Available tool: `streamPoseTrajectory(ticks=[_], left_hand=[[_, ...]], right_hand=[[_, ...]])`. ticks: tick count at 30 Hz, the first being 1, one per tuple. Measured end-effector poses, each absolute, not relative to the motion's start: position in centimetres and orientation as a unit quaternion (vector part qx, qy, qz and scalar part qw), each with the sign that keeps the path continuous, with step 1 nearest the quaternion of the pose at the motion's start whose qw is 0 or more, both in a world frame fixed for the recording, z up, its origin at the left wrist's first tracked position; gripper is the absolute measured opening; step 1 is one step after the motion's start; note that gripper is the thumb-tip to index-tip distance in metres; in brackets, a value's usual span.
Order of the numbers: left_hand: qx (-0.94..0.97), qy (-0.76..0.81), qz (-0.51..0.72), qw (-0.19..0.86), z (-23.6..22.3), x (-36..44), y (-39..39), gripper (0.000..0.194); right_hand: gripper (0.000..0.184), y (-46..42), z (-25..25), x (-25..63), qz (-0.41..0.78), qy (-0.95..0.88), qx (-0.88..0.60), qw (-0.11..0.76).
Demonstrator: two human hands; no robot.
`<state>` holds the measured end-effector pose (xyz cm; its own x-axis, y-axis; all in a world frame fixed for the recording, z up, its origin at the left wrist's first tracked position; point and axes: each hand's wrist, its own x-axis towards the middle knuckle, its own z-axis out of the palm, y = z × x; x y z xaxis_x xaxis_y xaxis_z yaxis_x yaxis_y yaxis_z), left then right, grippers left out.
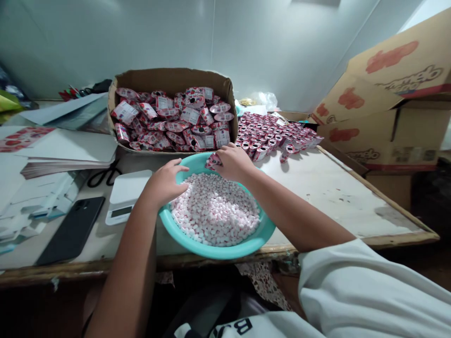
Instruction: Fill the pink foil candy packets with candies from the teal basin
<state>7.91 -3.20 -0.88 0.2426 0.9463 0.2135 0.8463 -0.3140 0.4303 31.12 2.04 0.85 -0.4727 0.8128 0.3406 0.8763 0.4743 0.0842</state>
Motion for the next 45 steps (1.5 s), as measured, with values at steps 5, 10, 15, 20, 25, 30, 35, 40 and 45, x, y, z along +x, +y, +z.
streamPoseTrajectory(ticks=[5,10,15,20,25,30,35,40,45], left_hand=[[0.773,0.58,0.232,0.114,-0.9,7.8,-3.2,0.052],[0.774,0.579,0.229,0.116,-0.8,7.8,-3.2,0.05],[0.774,0.578,0.231,0.118,-0.8,7.8,-3.2,0.049],[0.773,0.578,0.231,0.123,-0.7,7.8,-3.3,0.049],[0.773,0.576,0.233,0.125,-0.6,7.8,-3.4,0.05],[0.771,0.576,0.238,0.128,-0.7,7.8,-3.3,0.049],[0.775,0.568,0.245,0.126,-0.8,7.8,-3.3,0.048],[0.771,0.566,0.254,0.139,-0.8,7.8,-3.3,0.06],[0.775,0.518,0.33,0.152,-0.6,7.7,-3.5,0.1]], right_hand=[[0.023,2.4,1.1,32.2,-0.079,-0.849,-0.502,0.141],[0.024,2.4,1.1,32.4,-0.04,-0.84,-0.514,0.17],[0.021,2.5,1.1,32.4,-0.028,-0.827,-0.527,0.195],[0.026,2.7,0.7,32.5,0.001,-0.822,-0.534,0.198],[0.03,3.0,0.4,32.7,0.031,-0.782,-0.584,0.216],[0.027,3.1,0.4,32.8,0.033,-0.774,-0.59,0.23],[0.031,2.8,0.6,33.1,0.069,-0.76,-0.596,0.249],[0.038,2.2,0.7,32.2,0.236,-0.762,-0.481,0.364],[0.031,0.9,0.3,29.7,0.29,-0.759,-0.404,0.421]])
